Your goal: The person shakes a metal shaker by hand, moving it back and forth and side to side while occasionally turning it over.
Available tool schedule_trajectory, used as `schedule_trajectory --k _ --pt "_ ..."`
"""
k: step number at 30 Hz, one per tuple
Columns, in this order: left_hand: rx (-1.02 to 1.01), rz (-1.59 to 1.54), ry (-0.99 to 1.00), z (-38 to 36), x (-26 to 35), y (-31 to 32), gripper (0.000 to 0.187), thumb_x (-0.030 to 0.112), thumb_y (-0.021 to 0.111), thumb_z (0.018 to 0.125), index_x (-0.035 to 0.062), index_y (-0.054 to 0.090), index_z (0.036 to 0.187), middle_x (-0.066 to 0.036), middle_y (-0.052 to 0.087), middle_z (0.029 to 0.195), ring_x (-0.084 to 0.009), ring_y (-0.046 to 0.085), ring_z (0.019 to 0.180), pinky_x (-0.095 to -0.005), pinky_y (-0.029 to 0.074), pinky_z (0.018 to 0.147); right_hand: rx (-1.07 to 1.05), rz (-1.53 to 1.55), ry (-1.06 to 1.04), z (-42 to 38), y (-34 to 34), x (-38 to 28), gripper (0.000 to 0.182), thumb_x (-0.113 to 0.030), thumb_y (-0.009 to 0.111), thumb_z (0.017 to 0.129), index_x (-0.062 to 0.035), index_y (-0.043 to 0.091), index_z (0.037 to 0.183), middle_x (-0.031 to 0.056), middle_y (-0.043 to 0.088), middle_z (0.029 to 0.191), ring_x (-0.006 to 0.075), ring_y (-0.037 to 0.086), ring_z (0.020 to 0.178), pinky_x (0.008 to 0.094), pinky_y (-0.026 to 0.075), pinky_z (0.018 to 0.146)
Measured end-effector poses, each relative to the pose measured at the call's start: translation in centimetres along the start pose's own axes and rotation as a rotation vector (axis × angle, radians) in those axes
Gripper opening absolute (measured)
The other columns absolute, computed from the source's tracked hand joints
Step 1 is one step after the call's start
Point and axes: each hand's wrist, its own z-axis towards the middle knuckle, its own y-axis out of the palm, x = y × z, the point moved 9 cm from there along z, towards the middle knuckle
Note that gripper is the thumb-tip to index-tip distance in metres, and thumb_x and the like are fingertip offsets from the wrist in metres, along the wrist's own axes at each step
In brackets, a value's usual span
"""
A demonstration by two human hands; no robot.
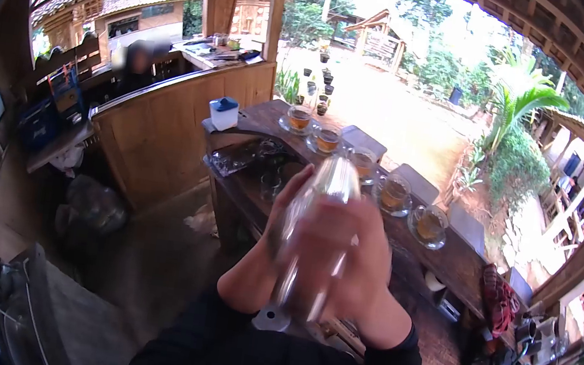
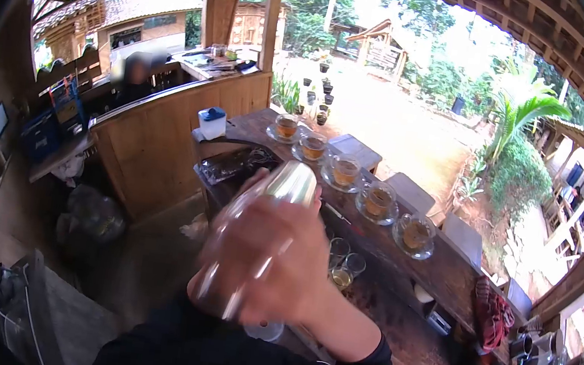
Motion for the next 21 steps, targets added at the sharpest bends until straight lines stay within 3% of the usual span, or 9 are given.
schedule_trajectory --k 4,6,7,8,10,13,15,16,21 --pt "-0.436 0.491 0.285 -3.2 1.4 6.6 0.07 0.053 0.046 0.092 -0.0014 0.039 0.135 -0.019 0.051 0.128 -0.0292 0.055 0.113 -0.0432 0.052 0.089 0.164 0.112 -0.239 -2.6 4.8 -1.0 0.017 -0.021 0.065 0.076 -0.0168 0.067 0.092 0.0054 0.065 0.102 0.0281 0.063 0.096 0.0434 0.048 0.083" --pt "0.216 0.844 0.72 -4.7 4.9 5.2 0.062 0.05 0.044 0.094 -0.0004 0.045 0.13 -0.018 0.053 0.125 -0.0269 0.057 0.11 -0.0418 0.052 0.089 0.14 0.182 -0.06 0.5 4.1 0.7 0.02 -0.022 0.069 0.072 -0.0157 0.067 0.091 0.0079 0.065 0.101 0.0298 0.063 0.095 0.0428 0.049 0.082" --pt "0.13 0.303 0.338 -2.5 7.9 -2.2 0.054 0.045 0.043 0.095 0.0007 0.051 0.124 -0.016 0.058 0.119 -0.0255 0.06 0.103 -0.0403 0.051 0.089 0.186 0.062 0.008 -0.7 6.2 3.8 0.035 -0.022 0.076 0.062 -0.0118 0.066 0.094 0.0124 0.064 0.101 0.0314 0.062 0.095 0.0416 0.05 0.08" --pt "0.135 0.486 0.779 -5.7 7.0 0.4 0.051 0.043 0.044 0.095 0.0007 0.054 0.122 -0.016 0.061 0.113 -0.0264 0.062 0.1 -0.0404 0.051 0.09 0.304 0.15 0.304 0.0 6.8 6.3 0.042 -0.023 0.078 0.059 -0.0073 0.065 0.096 0.0156 0.063 0.103 0.0324 0.062 0.096 0.0428 0.05 0.079" --pt "0.119 0.413 0.651 -5.4 9.5 -3.6 0.053 0.042 0.044 0.095 0.0007 0.05 0.126 -0.018 0.057 0.121 -0.0278 0.06 0.106 -0.0411 0.05 0.092 0.353 0.104 0.242 1.1 5.5 4.2 0.039 -0.021 0.076 0.061 -0.0074 0.065 0.096 0.0119 0.064 0.103 0.0309 0.062 0.096 0.0432 0.05 0.08" --pt "-0.201 0.147 0.133 -6.5 2.2 6.1 0.073 0.051 0.048 0.092 -0.0005 0.031 0.141 -0.021 0.048 0.132 -0.0313 0.054 0.115 -0.0421 0.051 0.091 0.049 0.088 0.077 2.1 5.4 -2.0 0.034 -0.019 0.076 0.064 -0.0079 0.065 0.094 0.0087 0.064 0.101 0.0294 0.062 0.095 0.0433 0.05 0.082" --pt "-0.351 0.454 0.345 -7.6 3.9 7.1 0.083 0.058 0.049 0.089 -0.0013 0.026 0.142 -0.021 0.047 0.132 -0.034 0.053 0.117 -0.0453 0.053 0.09 0.358 0.169 -0.61 -0.4 4.0 -8.0 0.033 -0.021 0.076 0.065 -0.0095 0.066 0.094 0.0059 0.064 0.099 0.0272 0.063 0.094 0.0423 0.05 0.081" --pt "-0.374 0.45 0.367 -7.8 4.8 6.6 0.084 0.058 0.049 0.089 -0.0012 0.025 0.143 -0.021 0.046 0.133 -0.0346 0.053 0.118 -0.0461 0.053 0.09 0.362 0.171 -0.607 -0.7 4.7 -7.1 0.033 -0.021 0.076 0.065 -0.0095 0.066 0.094 0.0059 0.064 0.099 0.0272 0.063 0.094 0.0423 0.05 0.081" --pt "0.369 0.274 0.694 -7.7 10.6 -3.4 0.056 0.045 0.04 0.096 0.0016 0.043 0.13 -0.017 0.054 0.123 -0.0273 0.058 0.107 -0.0434 0.05 0.091 0.389 0.252 0.286 1.6 8.2 4.7 0.053 -0.015 0.083 0.05 -0.0024 0.065 0.097 0.0159 0.063 0.102 0.0343 0.062 0.094 0.0429 0.05 0.079"
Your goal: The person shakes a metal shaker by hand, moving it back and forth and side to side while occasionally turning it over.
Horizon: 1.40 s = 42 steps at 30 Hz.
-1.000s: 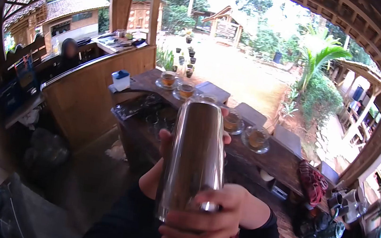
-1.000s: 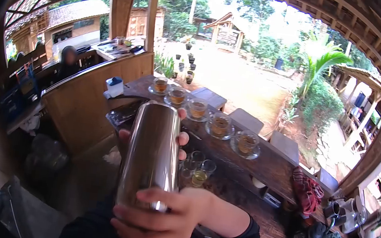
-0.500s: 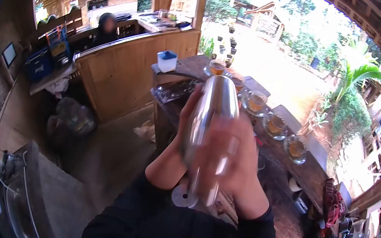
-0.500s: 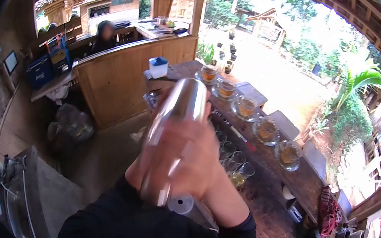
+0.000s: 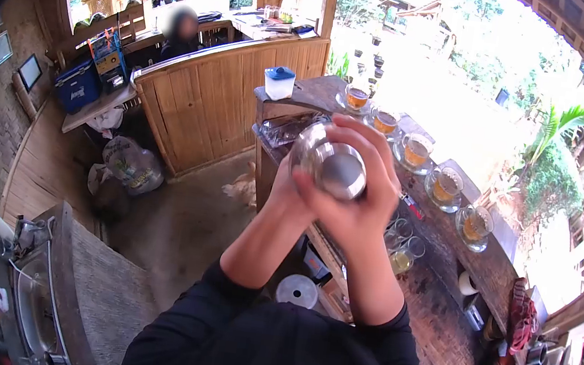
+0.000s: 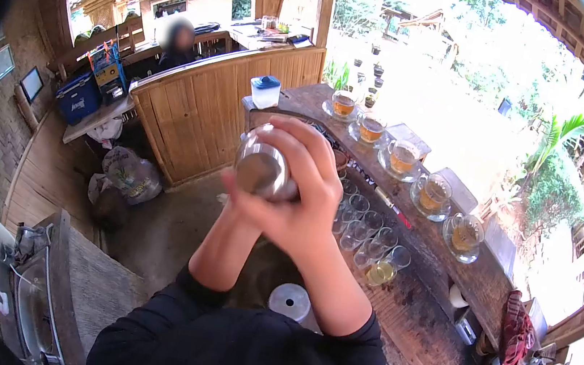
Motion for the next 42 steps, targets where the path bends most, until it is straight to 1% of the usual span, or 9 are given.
schedule_trajectory --k 4,7,11,19,23,31,34,37,42 --pt "-0.534 -0.124 -0.375 -6.3 -2.7 10.1 0.073 0.052 0.049 0.091 0.0 0.032 0.14 -0.021 0.047 0.134 -0.0325 0.057 0.111 -0.0456 0.05 0.092 0.02 0.022 -0.817 -5.4 -1.9 -9.6 0.035 -0.031 0.084 0.063 -0.0305 0.063 0.091 -0.0029 0.063 0.096 0.029 0.061 0.092 0.0481 0.047 0.081" --pt "-0.794 0.012 -0.208 -5.7 -2.0 9.9 0.082 0.059 0.048 0.089 0.0001 0.029 0.142 -0.022 0.048 0.131 -0.0342 0.056 0.113 -0.0437 0.055 0.085 0.07 0.09 -0.778 -6.4 -2.4 -8.6 0.042 -0.029 0.085 0.062 -0.0293 0.062 0.097 -0.0004 0.063 0.094 0.0296 0.061 0.092 0.0492 0.047 0.082" --pt "-0.233 -0.147 -0.163 -0.7 -4.1 -0.7 0.057 0.047 0.045 0.094 0.002 0.043 0.129 -0.014 0.054 0.119 -0.0238 0.057 0.109 -0.0373 0.051 0.09 -0.058 -0.031 0.058 -1.8 -1.3 1.4 0.052 -0.026 0.082 0.053 -0.0043 0.066 0.098 0.0135 0.063 0.101 0.0357 0.06 0.096 0.0441 0.048 0.082" --pt "-0.616 -0.196 -0.213 -7.7 -3.3 7.8 0.084 0.059 0.05 0.089 0.0018 0.024 0.144 -0.021 0.048 0.131 -0.0319 0.05 0.121 -0.048 0.051 0.091 -0.094 0.141 -0.709 -5.7 -3.8 -10.0 0.023 -0.034 0.074 0.077 -0.0209 0.065 0.093 -0.001 0.065 0.105 0.0287 0.063 0.093 0.0487 0.047 0.087" --pt "-0.425 -0.232 -0.239 -7.3 -4.5 6.7 0.078 0.059 0.048 0.089 0.0014 0.033 0.14 -0.02 0.05 0.13 -0.032 0.055 0.115 -0.0477 0.05 0.091 -0.119 -0.028 0.093 -2.8 -1.3 -0.3 0.044 -0.021 0.081 0.06 -0.0061 0.065 0.099 0.0161 0.063 0.107 0.0345 0.062 0.099 0.0452 0.049 0.086" --pt "-0.755 0.057 -0.176 -8.8 -3.9 9.7 0.07 0.051 0.05 0.092 -0.0026 0.038 0.135 -0.019 0.048 0.131 -0.0295 0.054 0.114 -0.0473 0.052 0.088 -0.21 -0.052 -0.297 -3.2 -4.5 -6.1 0.042 -0.022 0.081 0.063 -0.0095 0.066 0.101 0.012 0.062 0.11 0.0266 0.06 0.103 0.0412 0.046 0.088" --pt "-0.313 -0.534 -0.266 -4.7 -5.8 1.4 0.06 0.048 0.045 0.093 0.0012 0.044 0.131 -0.017 0.052 0.125 -0.0262 0.057 0.107 -0.0376 0.05 0.091 -0.169 -0.013 -0.054 -3.5 -3.3 -1.8 0.047 -0.022 0.082 0.062 -0.0043 0.065 0.103 0.0162 0.062 0.113 0.0281 0.06 0.104 0.0387 0.046 0.09" --pt "-0.007 -0.087 0.064 -3.4 -5.0 -4.0 0.06 0.049 0.045 0.093 0.0036 0.045 0.132 -0.017 0.055 0.122 -0.027 0.057 0.108 -0.0363 0.049 0.092 -0.119 0.022 -0.007 -2.4 -4.2 -2.2 0.047 -0.025 0.082 0.062 -0.0021 0.065 0.1 0.0158 0.064 0.107 0.031 0.062 0.1 0.039 0.048 0.087" --pt "-0.643 -0.062 -0.176 -7.0 -4.4 9.5 0.077 0.057 0.052 0.088 -0.0022 0.038 0.136 -0.019 0.049 0.129 -0.0337 0.052 0.116 -0.0481 0.053 0.089 -0.248 -0.066 -0.453 -3.2 -4.3 -7.5 0.037 -0.03 0.074 0.074 -0.006 0.065 0.101 0.0147 0.063 0.109 0.0313 0.061 0.102 0.042 0.047 0.088"
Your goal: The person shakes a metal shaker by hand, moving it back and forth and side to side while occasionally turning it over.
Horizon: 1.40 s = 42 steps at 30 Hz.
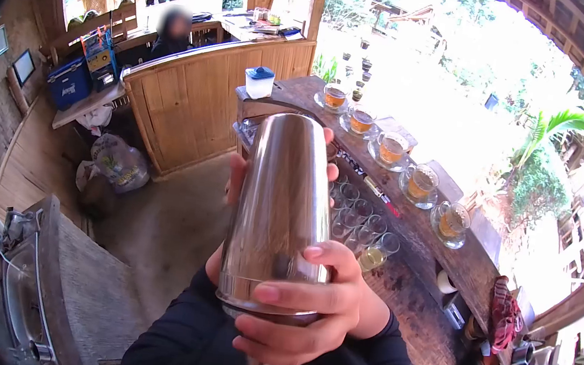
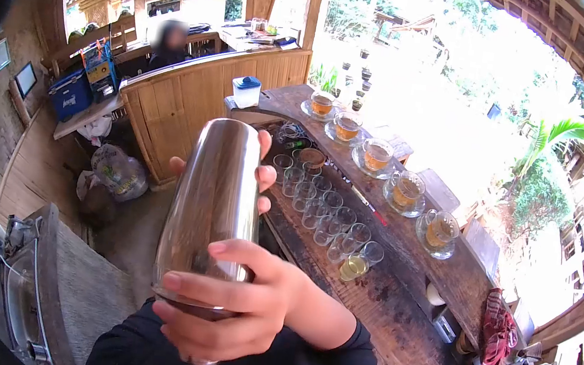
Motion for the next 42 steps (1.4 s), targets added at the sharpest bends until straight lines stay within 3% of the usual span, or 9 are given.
schedule_trajectory --k 6,11,14,17,21,25,30,38,42 --pt "0.382 -0.189 0.094 -2.0 0.2 -8.1 0.069 0.053 0.051 0.09 0.0013 0.041 0.134 -0.019 0.053 0.122 -0.0301 0.057 0.108 -0.043 0.052 0.089 0.214 0.182 0.521 -1.8 1.3 6.5 0.047 -0.018 0.083 0.055 -0.0045 0.065 0.097 0.0166 0.062 0.105 0.0367 0.059 0.099 0.0432 0.049 0.084" --pt "0.145 -0.004 -0.057 -1.4 -1.2 1.9 0.071 0.056 0.047 0.09 0.0019 0.04 0.135 -0.021 0.054 0.121 -0.0304 0.06 0.103 -0.0433 0.053 0.087 0.104 0.2 -0.002 -0.8 0.0 -1.1 0.04 -0.033 0.083 0.064 -0.0166 0.067 0.097 0.0113 0.064 0.107 0.0302 0.061 0.103 0.0496 0.047 0.087" --pt "0.05 -0.136 0.351 1.2 -2.5 2.0 0.07 0.057 0.049 0.089 0.0009 0.044 0.131 -0.018 0.056 0.118 -0.0293 0.06 0.1 -0.0406 0.053 0.085 0.157 0.184 -0.233 -2.9 -0.4 -2.6 0.026 -0.033 0.078 0.071 -0.026 0.067 0.094 0.0046 0.065 0.101 0.0301 0.058 0.108 0.057 0.045 0.084" --pt "0.177 -0.768 1.06 0.3 -4.2 -0.9 0.057 0.05 0.045 0.093 0.0028 0.051 0.125 -0.014 0.059 0.113 -0.0269 0.06 0.101 -0.0424 0.049 0.091 0.16 0.153 0.354 -1.7 0.9 5.3 0.042 -0.017 0.075 0.06 -0.0043 0.065 0.099 0.0183 0.062 0.107 0.0384 0.061 0.1 0.0527 0.047 0.085" --pt "0.36 0.026 -0.09 -0.7 -0.8 -3.3 0.061 0.05 0.042 0.095 0.0025 0.044 0.133 -0.016 0.054 0.126 -0.029 0.055 0.114 -0.0439 0.051 0.091 0.11 0.055 0.103 0.4 -2.5 -0.3 0.038 -0.023 0.082 0.058 -0.0156 0.066 0.091 0.004 0.065 0.102 0.028 0.063 0.098 0.0428 0.049 0.08" --pt "-0.062 -0.049 -0.075 0.6 -2.2 0.0 0.089 0.063 0.055 0.084 0.0043 0.026 0.144 -0.016 0.046 0.133 -0.0331 0.055 0.111 -0.0447 0.054 0.086 0.31 0.037 -0.347 -0.6 -2.6 -3.9 0.021 -0.013 0.074 0.068 -0.0188 0.063 0.085 -0.0026 0.066 0.095 0.0141 0.066 0.087 0.0415 0.049 0.079" --pt "0.339 -0.223 -0.084 1.6 -2.4 -9.8 0.082 0.051 0.062 0.084 0.0082 0.027 0.144 -0.016 0.044 0.135 -0.034 0.048 0.119 -0.0481 0.044 0.096 0.134 0.01 0.489 -2.3 -0.8 6.9 0.039 -0.025 0.077 0.06 -0.0107 0.067 0.095 0.0128 0.063 0.11 0.0372 0.059 0.105 0.051 0.045 0.089" --pt "-0.121 -0.206 -0.202 4.6 -5.9 -0.3 0.086 0.059 0.057 0.085 0.0052 0.024 0.144 -0.023 0.048 0.128 -0.0402 0.056 0.108 -0.0519 0.055 0.084 0.13 -0.085 -0.287 -1.6 -4.7 -2.9 0.01 -0.023 0.069 0.077 -0.0218 0.067 0.086 0.0002 0.067 0.099 0.0241 0.066 0.093 0.0541 0.043 0.089" --pt "0.296 -0.192 -0.275 7.2 -10.3 -10.1 0.086 0.061 0.053 0.086 0.0061 0.023 0.145 -0.021 0.043 0.133 -0.0374 0.052 0.112 -0.0523 0.05 0.092 0.259 -0.238 0.46 -2.5 -7.7 8.7 0.04 -0.019 0.076 0.057 -0.0061 0.068 0.094 0.0138 0.065 0.099 0.0328 0.065 0.093 0.0402 0.052 0.078"
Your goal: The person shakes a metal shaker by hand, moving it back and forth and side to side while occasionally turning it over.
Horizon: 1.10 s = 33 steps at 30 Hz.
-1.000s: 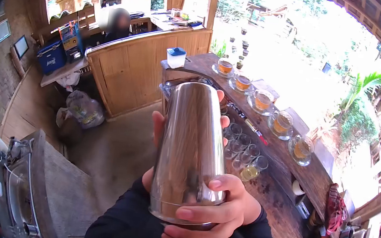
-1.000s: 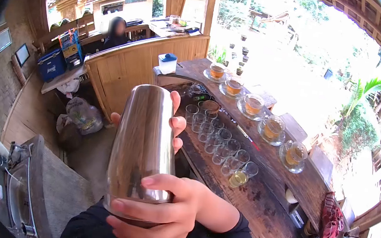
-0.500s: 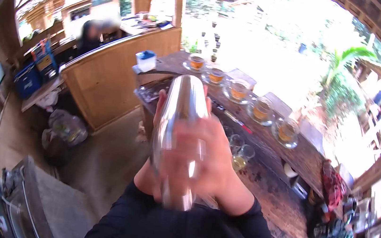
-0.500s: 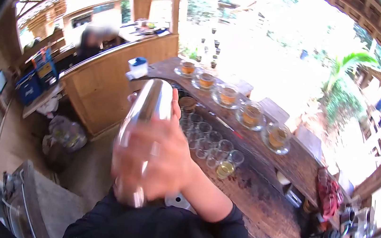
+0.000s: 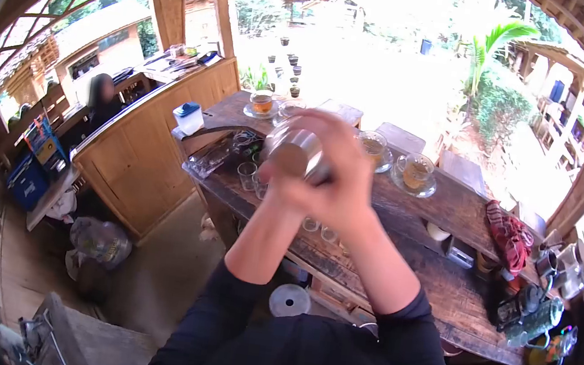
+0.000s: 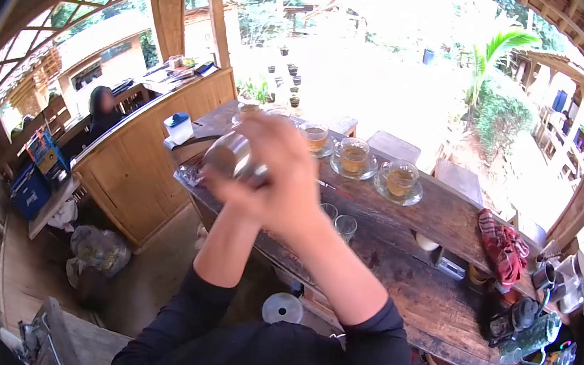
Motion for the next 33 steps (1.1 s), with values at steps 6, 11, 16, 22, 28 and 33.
schedule_trajectory --k 6,11,16,22,28,33 --pt "-0.422 -0.095 -0.285 -1.5 -8.7 11.8 0.085 0.061 0.048 0.088 0.0066 0.019 0.147 -0.018 0.031 0.146 -0.0364 0.044 0.125 -0.0509 0.046 0.097 -0.263 -0.158 -0.435 0.5 -7.4 -11.3 0.047 -0.026 0.081 0.066 -0.0082 0.066 0.107 0.0108 0.063 0.108 0.0234 0.057 0.112 0.0394 0.045 0.092" --pt "-0.587 -0.253 -0.53 4.1 -15.3 10.5 0.066 0.053 0.038 0.094 0.0069 0.033 0.14 -0.017 0.038 0.141 -0.0335 0.046 0.124 -0.0487 0.043 0.101 -0.351 -0.383 -0.634 0.4 -13.5 -9.5 0.044 -0.031 0.078 0.072 -0.0116 0.061 0.108 0.0065 0.065 0.103 0.0244 0.063 0.095 0.0379 0.049 0.086" --pt "-0.194 0.179 -0.377 6.7 -21.5 14.2 0.045 0.035 0.033 0.098 0.0056 0.048 0.128 -0.014 0.056 0.123 -0.0265 0.056 0.114 -0.0427 0.048 0.095 -0.102 -0.431 -0.24 4.4 -21.0 -10.5 0.045 -0.015 0.076 0.06 -0.0058 0.065 0.103 0.013 0.064 0.108 0.0371 0.061 0.099 0.0444 0.048 0.086" --pt "-0.635 0.012 -0.424 6.9 -27.5 20.8 0.047 0.041 0.041 0.096 0.0063 0.05 0.126 -0.014 0.059 0.119 -0.0262 0.061 0.104 -0.0427 0.05 0.093 -0.386 -0.669 -0.839 0.2 -25.4 -15.6 0.044 -0.028 0.076 0.064 -0.0166 0.066 0.105 0.0107 0.063 0.113 0.0366 0.058 0.107 0.0491 0.047 0.086" --pt "-0.553 0.046 -0.515 9.1 -35.6 19.9 0.054 0.048 0.036 0.094 0.0058 0.056 0.12 -0.013 0.063 0.112 -0.0264 0.06 0.105 -0.0434 0.048 0.095 -0.081 -0.635 -0.296 4.4 -31.4 -15.2 0.042 -0.014 0.078 0.067 -0.006 0.06 0.105 0.0134 0.061 0.111 0.0288 0.059 0.108 0.0399 0.047 0.087" --pt "-0.656 -0.014 -0.622 4.1 -37.5 26.0 0.054 0.051 0.046 0.093 0.0075 0.055 0.124 -0.015 0.065 0.109 -0.0275 0.066 0.092 -0.0424 0.055 0.083 -0.32 -0.801 -0.551 3.6 -32.8 -18.8 0.043 -0.021 0.076 0.069 -0.0058 0.061 0.106 0.0126 0.062 0.108 0.0304 0.06 0.105 0.039 0.048 0.085"
